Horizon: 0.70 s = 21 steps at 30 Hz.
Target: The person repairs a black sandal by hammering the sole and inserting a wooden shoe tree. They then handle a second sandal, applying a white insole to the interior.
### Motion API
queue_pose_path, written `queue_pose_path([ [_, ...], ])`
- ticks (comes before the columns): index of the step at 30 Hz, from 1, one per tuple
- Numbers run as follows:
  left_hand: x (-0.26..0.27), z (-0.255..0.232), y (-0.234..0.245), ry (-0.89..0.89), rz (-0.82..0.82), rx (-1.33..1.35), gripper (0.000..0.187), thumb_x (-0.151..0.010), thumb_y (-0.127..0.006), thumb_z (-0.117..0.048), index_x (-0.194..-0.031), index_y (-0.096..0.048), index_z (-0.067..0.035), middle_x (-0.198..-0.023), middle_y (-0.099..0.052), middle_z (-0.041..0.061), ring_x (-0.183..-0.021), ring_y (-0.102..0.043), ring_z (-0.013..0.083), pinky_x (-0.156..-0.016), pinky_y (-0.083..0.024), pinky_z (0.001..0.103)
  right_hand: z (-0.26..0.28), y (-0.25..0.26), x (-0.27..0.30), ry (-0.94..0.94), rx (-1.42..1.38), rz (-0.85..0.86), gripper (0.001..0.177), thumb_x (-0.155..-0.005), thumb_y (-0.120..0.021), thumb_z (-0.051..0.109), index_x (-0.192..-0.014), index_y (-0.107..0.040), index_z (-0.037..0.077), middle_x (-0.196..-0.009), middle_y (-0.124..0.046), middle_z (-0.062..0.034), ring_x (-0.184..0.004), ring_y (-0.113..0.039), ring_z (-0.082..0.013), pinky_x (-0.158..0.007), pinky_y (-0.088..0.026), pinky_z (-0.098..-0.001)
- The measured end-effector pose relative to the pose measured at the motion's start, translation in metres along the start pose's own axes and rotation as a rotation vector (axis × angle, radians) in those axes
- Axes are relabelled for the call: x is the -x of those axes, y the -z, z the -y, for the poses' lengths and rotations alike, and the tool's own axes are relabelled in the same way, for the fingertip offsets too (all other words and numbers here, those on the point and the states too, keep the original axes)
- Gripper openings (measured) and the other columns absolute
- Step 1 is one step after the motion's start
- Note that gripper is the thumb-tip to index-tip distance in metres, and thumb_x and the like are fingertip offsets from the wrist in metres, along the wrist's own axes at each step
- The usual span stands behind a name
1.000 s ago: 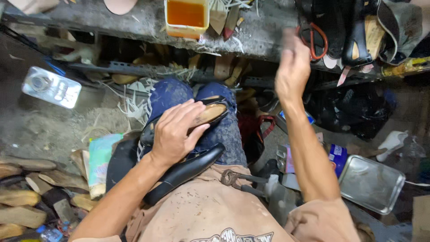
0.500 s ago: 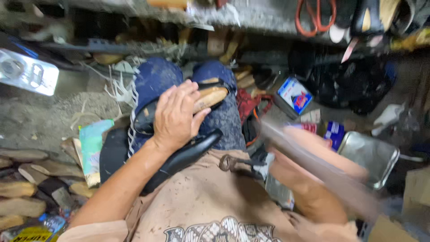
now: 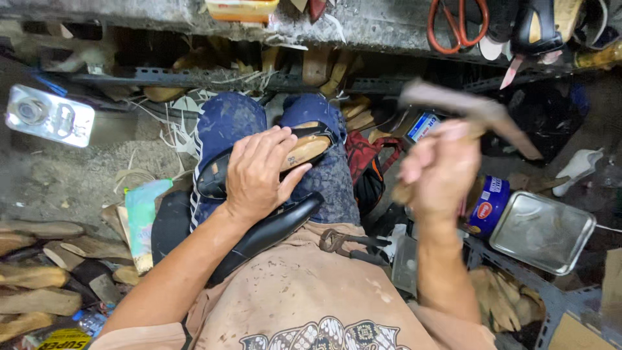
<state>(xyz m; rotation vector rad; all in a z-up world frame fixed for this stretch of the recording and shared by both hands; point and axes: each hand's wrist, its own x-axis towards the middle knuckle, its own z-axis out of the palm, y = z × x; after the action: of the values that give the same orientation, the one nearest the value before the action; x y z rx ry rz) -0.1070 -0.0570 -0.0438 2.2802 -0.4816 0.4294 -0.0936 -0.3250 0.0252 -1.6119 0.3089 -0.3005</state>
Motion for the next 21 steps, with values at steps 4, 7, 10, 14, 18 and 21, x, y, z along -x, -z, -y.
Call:
queue_pose_path([
  [4, 0.001, 0.003, 0.001, -0.001, 0.043, 0.016, 0.044, -0.089, -0.079, -0.039, -0.118, -0.069, -0.008, -0.118, -0.069, 0.008, -0.114, -0.068, 0.0303, -0.097, -0.049, 0.044, -0.029, -0.009, 0.041, -0.383, 0.013, 0.189, 0.022, -0.108, -0.050, 0.017, -0.093, -0.054, 0.001, -0.052, -0.045, -0.0079, -0.032, -0.050, -0.0187, -0.032, -0.047, -0.0335],
  [7, 0.001, 0.001, 0.003, -0.004, 0.065, 0.052, 0.044, -0.089, -0.080, -0.036, -0.117, -0.069, -0.005, -0.117, -0.069, 0.010, -0.112, -0.068, 0.0332, -0.096, -0.049, 0.047, -0.010, -0.003, 0.017, -0.392, 0.076, 0.124, 0.023, -0.107, -0.051, 0.025, -0.096, -0.052, 0.005, -0.054, -0.044, -0.0058, -0.034, -0.048, -0.0148, -0.031, -0.045, -0.0301],
  [10, -0.003, 0.001, 0.006, -0.055, 0.066, 0.075, 0.040, -0.091, -0.078, -0.032, -0.117, -0.068, -0.003, -0.116, -0.068, 0.012, -0.112, -0.068, 0.0342, -0.096, -0.048, 0.048, 0.002, -0.004, -0.009, -0.457, 0.039, 0.176, 0.022, -0.106, -0.052, 0.025, -0.090, -0.049, 0.011, -0.052, -0.039, -0.0008, -0.033, -0.042, -0.0108, -0.029, -0.041, -0.0261],
  [14, -0.005, 0.001, 0.006, -0.069, 0.086, 0.086, 0.039, -0.092, -0.076, -0.032, -0.117, -0.068, -0.003, -0.115, -0.067, 0.012, -0.112, -0.067, 0.0346, -0.095, -0.049, 0.048, -0.003, 0.006, -0.025, -0.409, 0.163, 0.472, 0.023, -0.105, -0.056, 0.018, -0.086, -0.053, 0.005, -0.052, -0.045, -0.0060, -0.032, -0.049, -0.0163, -0.030, -0.043, -0.0297],
  [18, -0.012, 0.000, 0.007, -0.046, 0.094, 0.089, 0.040, -0.090, -0.078, -0.031, -0.118, -0.067, -0.005, -0.115, -0.067, 0.010, -0.113, -0.067, 0.0335, -0.095, -0.049, 0.047, -0.010, -0.007, 0.002, -0.341, 0.180, 0.372, 0.020, -0.100, -0.066, 0.016, -0.087, -0.056, 0.004, -0.052, -0.054, -0.0130, -0.031, -0.053, -0.0190, -0.027, -0.044, -0.0311],
  [21, -0.009, 0.003, 0.012, -0.011, 0.147, 0.111, 0.040, -0.087, -0.079, -0.030, -0.118, -0.067, -0.006, -0.114, -0.067, 0.009, -0.111, -0.067, 0.0327, -0.092, -0.048, 0.044, -0.026, -0.004, 0.025, -0.394, 0.041, 0.218, 0.019, -0.104, -0.057, 0.020, -0.091, -0.052, 0.006, -0.052, -0.044, -0.0071, -0.031, -0.047, -0.0169, -0.030, -0.043, -0.0289],
])
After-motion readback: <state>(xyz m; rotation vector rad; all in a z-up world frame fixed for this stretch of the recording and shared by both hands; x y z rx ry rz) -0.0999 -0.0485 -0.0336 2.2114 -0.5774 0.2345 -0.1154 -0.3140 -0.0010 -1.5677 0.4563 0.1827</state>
